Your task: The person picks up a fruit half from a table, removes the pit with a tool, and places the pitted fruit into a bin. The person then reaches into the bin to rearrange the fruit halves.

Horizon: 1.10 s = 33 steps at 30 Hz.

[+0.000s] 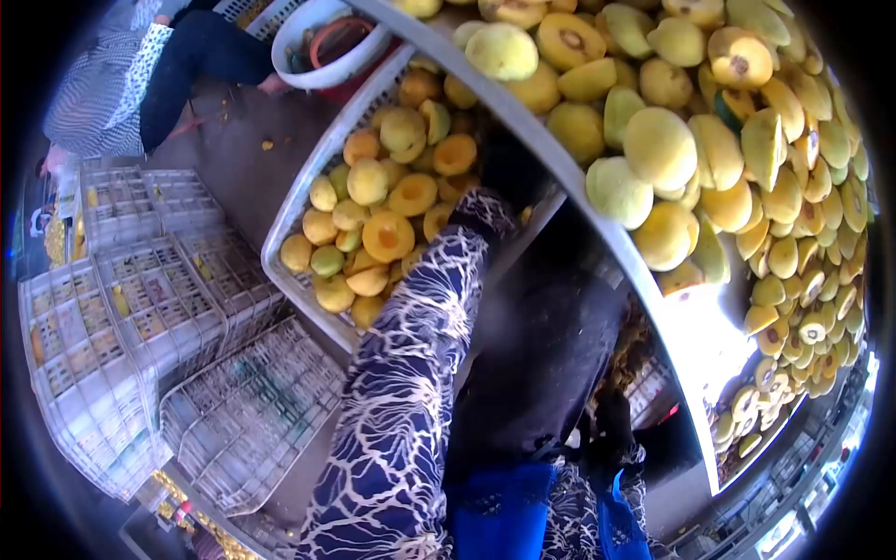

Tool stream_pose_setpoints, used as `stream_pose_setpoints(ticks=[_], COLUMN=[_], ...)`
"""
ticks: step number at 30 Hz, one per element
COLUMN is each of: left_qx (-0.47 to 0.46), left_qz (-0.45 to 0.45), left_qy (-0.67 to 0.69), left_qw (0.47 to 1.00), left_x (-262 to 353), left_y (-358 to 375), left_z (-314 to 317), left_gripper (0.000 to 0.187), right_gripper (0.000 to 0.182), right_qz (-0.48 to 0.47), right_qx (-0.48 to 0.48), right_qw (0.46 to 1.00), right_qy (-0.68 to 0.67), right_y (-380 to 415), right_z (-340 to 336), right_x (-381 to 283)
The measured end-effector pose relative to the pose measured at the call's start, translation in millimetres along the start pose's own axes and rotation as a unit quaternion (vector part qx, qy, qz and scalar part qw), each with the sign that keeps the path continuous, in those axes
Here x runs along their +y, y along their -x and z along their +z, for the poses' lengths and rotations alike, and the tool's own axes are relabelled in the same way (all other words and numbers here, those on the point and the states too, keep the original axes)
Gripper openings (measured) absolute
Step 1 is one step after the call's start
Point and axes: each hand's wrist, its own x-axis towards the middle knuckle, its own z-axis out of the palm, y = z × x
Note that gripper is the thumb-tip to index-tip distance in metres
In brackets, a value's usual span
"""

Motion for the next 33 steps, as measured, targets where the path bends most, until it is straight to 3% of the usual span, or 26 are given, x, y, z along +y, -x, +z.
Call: stream_pose_setpoints(ticks=[4, 7, 8, 10, 12, 15, 21, 24, 28, 33], left_qx=[-0.046, -0.082, -0.058, 0.053, 0.181, 0.109, 0.101, 0.134, 0.15, 0.006], left_qz=[0.005, -0.042, -0.074, -0.072, -0.013, -0.04, -0.072, -0.047, -0.034, -0.001], left_qy=[0.034, 0.149, 0.176, 0.108, -0.074, -0.159, -0.205, -0.153, -0.182, -0.133], left_qw=[0.998, 0.985, 0.98, 0.99, 0.981, 0.98, 0.971, 0.978, 0.971, 0.991], left_x=[0.2, -23.3, -40.2, -88.6, -144.9, -193.9, -215.4, -213.5, -208.6, -225.8], left_y=[0.4, -3.4, -7.2, -7.3, -18.1, -35.2, -58.6, -49.1, -55.9, -50.6], left_z=[6.8, -10.5, -32.1, -66.6, -71.0, -58.0, -19.9, -13.3, -18.4, -29.5], left_gripper=[0.042, 0.046, 0.047, 0.05, 0.048, 0.055, 0.059, 0.061, 0.056, 0.054], right_gripper=[0.026, 0.046, 0.049, 0.034, 0.029, 0.031, 0.036, 0.033, 0.03, 0.026], right_qz=[-0.044, -0.018, -0.018, -0.02, -0.035, -0.032, 0.023, 0.014, -0.011, -0.059], right_qx=[-0.017, 0.019, 0.023, 0.0, 0.005, 0.007, 0.014, 0.002, -0.004, -0.007], right_qw=[0.999, 1.0, 1.0, 0.998, 0.998, 0.997, 0.999, 1.0, 1.0, 0.997], right_qy=[0.028, 0.016, 0.0, -0.054, -0.044, -0.065, -0.024, -0.028, -0.028, -0.04], right_y=[1.3, 34.6, 33.8, 27.7, 25.5, 9.1, 1.9, -0.8, -3.8, -0.9], right_z=[4.6, -0.6, -1.1, -1.8, -2.6, 3.3, 6.1, 6.6, 5.5, 1.9], right_x=[-19.3, -49.4, -43.9, -32.0, -37.0, -13.1, -20.7, -25.8, -29.1, -15.4])
